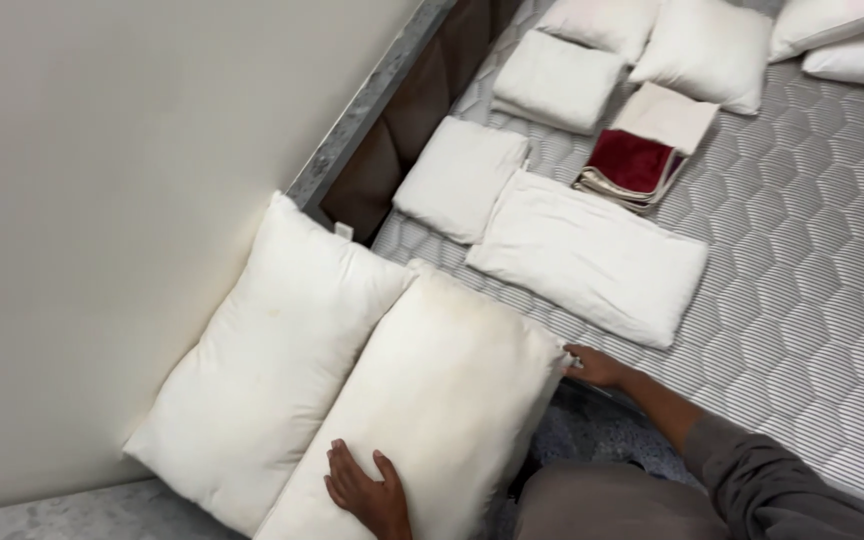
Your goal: The person picks up several white pillows from a bed and stacks them against a wall. The person handles the pillows one by one, lifting them from the mattress and placing them in a vertical pile.
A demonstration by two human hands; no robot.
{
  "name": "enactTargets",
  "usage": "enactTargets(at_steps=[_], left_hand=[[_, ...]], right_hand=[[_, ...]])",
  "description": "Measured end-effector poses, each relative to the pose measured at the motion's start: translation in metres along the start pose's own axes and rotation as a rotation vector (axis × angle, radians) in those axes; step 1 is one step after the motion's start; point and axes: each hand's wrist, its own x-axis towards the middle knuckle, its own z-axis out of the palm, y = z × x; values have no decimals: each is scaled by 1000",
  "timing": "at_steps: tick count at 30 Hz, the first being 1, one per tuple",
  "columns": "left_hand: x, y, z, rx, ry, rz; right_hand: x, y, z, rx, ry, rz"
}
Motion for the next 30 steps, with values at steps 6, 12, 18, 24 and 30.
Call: enactTargets(at_steps=[6,12,18,24,30], left_hand=[[-58,49,27,24,-114,157],[-135,95,46,-99,-154,208],[-186,94,90,287,-553,178],[-193,86,154,352,-640,558],[-160,196,227,140,-954,732]], right_hand=[[-45,66,-2,31,20,58],[-141,174,17,192,65,178],[-247,301,71,382,137,399],[-311,334,96,665,241,518],[-290,78,-10,691,58,34]])
